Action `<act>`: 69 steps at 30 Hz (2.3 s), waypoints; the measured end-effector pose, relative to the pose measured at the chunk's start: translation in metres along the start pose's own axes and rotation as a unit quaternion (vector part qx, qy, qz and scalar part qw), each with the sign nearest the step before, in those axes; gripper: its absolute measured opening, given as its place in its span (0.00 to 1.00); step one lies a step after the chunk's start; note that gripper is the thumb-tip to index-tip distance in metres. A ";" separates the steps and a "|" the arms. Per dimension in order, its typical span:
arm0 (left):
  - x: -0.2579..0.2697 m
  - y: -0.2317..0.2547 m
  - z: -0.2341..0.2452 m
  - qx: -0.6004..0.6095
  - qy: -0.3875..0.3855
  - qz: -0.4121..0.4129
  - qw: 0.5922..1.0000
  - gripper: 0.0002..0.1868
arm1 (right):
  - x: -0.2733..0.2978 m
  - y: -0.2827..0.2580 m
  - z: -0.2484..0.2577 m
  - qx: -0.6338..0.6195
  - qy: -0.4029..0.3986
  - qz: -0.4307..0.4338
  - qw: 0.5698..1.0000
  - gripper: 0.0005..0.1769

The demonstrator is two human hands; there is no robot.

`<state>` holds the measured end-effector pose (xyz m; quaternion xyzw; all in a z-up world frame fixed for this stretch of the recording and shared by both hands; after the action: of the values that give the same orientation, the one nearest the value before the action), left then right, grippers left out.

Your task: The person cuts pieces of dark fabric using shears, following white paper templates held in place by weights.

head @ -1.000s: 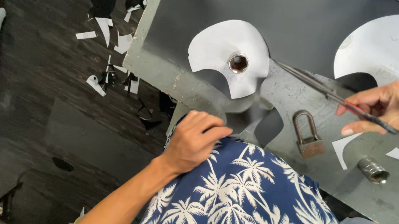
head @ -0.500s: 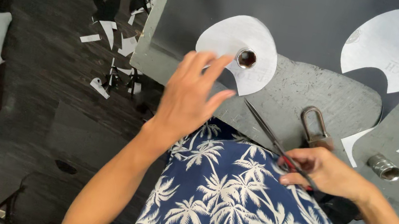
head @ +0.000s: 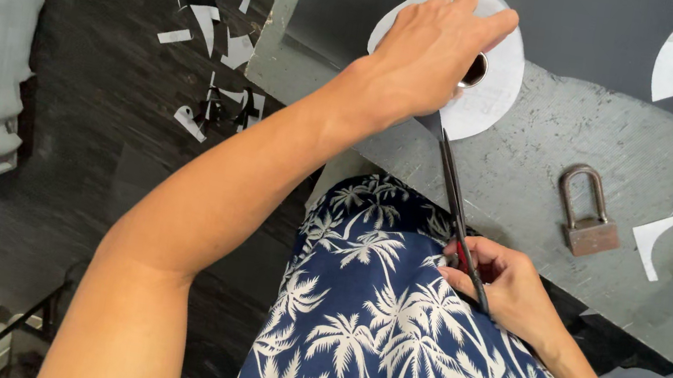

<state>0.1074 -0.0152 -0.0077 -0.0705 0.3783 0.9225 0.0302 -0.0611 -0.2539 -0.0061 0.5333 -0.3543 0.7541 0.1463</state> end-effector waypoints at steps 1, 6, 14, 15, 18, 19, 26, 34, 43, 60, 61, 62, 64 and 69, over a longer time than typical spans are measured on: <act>-0.002 -0.003 -0.006 -0.008 -0.019 0.000 1.000 0.27 | 0.000 0.000 -0.002 -0.003 0.004 -0.004 1.000 0.16; -0.009 -0.010 -0.023 -0.003 -0.064 -0.002 0.998 0.25 | 0.001 -0.001 -0.007 0.003 0.028 -0.003 1.000 0.16; -0.010 -0.008 -0.017 0.012 -0.069 -0.018 0.997 0.25 | 0.004 -0.004 -0.011 0.006 0.063 0.000 0.998 0.16; -0.010 -0.007 -0.016 0.010 -0.067 -0.022 0.997 0.25 | 0.004 -0.004 -0.012 -0.003 0.061 -0.004 0.998 0.16; -0.011 -0.006 -0.016 0.006 -0.065 -0.024 0.998 0.25 | 0.004 -0.005 -0.014 -0.012 0.058 -0.010 0.998 0.16; -0.011 -0.006 -0.017 0.006 -0.068 -0.021 0.997 0.24 | 0.003 -0.005 -0.013 -0.006 0.061 -0.006 0.998 0.16; -0.012 -0.004 -0.013 0.013 -0.072 -0.017 0.997 0.24 | 0.005 -0.003 -0.014 -0.017 0.064 -0.029 0.997 0.17; -0.012 -0.002 -0.008 0.016 -0.070 -0.022 0.997 0.21 | -0.006 -0.025 -0.016 -0.006 0.052 0.028 0.998 0.20; -0.009 -0.003 -0.008 0.011 -0.065 -0.018 0.998 0.18 | -0.012 -0.028 -0.004 -0.010 0.021 -0.003 1.000 0.20; 0.007 -0.001 0.031 0.022 -0.047 -0.081 0.995 0.25 | -0.025 -0.055 0.018 0.055 -0.043 0.010 0.998 0.18; 0.007 -0.001 0.032 0.029 -0.046 -0.083 0.995 0.25 | -0.024 -0.057 0.020 0.055 -0.046 0.005 0.997 0.18; 0.007 -0.001 0.034 0.035 -0.044 -0.086 0.995 0.25 | -0.023 -0.058 0.021 0.056 -0.049 0.000 0.997 0.18; 0.008 -0.003 0.035 0.054 -0.059 -0.072 0.994 0.28 | -0.022 -0.062 0.026 0.072 -0.051 -0.008 0.996 0.19; 0.005 -0.006 0.037 0.087 -0.093 -0.040 0.991 0.31 | -0.034 -0.086 0.040 0.133 -0.085 0.015 0.987 0.20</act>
<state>0.0993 0.0153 0.0132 0.0040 0.4492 0.8869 0.1078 0.0312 -0.2156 0.0029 0.6046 -0.2697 0.7488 0.0326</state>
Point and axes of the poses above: each hand's wrist, its own x-axis away from the middle knuckle, its own z-axis out of the back of the hand, y = z × x, the point moved 10 cm from there along -x, towards the middle knuckle, and after that the axes turned 13 degrees about y, right-handed, at the moved point
